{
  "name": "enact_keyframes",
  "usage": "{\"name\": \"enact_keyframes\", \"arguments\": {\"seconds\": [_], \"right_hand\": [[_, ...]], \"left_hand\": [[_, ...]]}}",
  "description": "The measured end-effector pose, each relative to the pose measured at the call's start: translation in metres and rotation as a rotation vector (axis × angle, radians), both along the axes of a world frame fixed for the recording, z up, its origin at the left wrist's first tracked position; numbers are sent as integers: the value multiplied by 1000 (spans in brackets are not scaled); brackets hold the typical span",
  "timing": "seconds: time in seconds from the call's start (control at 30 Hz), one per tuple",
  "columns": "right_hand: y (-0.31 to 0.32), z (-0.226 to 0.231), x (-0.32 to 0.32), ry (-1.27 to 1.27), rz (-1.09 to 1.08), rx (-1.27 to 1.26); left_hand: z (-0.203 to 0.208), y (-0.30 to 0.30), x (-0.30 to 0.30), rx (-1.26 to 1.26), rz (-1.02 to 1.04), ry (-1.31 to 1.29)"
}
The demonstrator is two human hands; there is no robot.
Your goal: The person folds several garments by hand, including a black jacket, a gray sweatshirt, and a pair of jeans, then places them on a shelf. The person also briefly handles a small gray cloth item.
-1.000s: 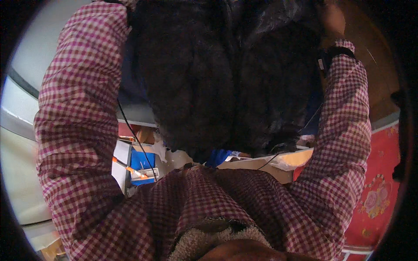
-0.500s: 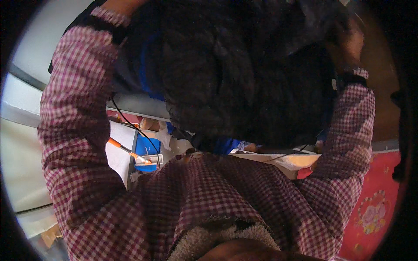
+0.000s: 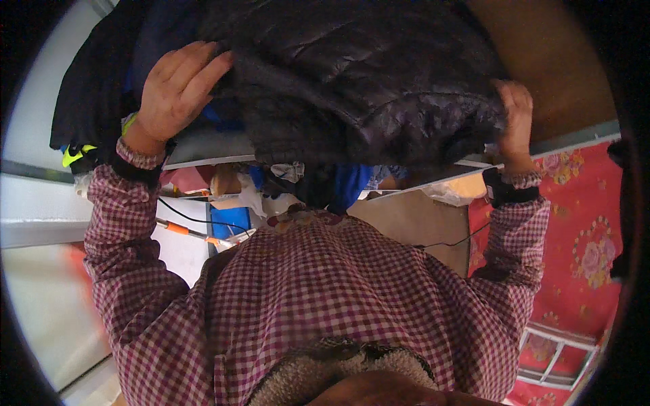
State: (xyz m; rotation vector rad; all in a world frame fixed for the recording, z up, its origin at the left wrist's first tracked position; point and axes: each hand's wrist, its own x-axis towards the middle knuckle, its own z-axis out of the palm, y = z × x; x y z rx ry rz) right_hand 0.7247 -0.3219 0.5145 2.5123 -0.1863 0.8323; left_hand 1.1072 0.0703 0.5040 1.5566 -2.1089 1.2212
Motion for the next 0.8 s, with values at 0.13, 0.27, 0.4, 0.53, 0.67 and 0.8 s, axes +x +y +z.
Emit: {"name": "enact_keyframes", "arguments": {"seconds": [0.13, 0.27, 0.4, 0.53, 0.67, 0.8], "right_hand": [[12, 5, 17, -32, -162, 136], [69, 32, 15, -96, -184, 423], [122, 24, 23, 464, 183, 972], [113, -8, 58, 491, 243, 800], [104, -10, 54, 453, 274, 776], [116, 0, 45, 435, 268, 742]], "left_hand": [[1, -17, 0, 76, 99, 114], [12, -31, 10, 109, 75, 330], [42, -30, -4, 226, 96, 471], [73, -40, -50, 118, 86, 402], [53, -86, -101, 91, 144, 31], [53, -118, -94, 148, 256, -86]]}}
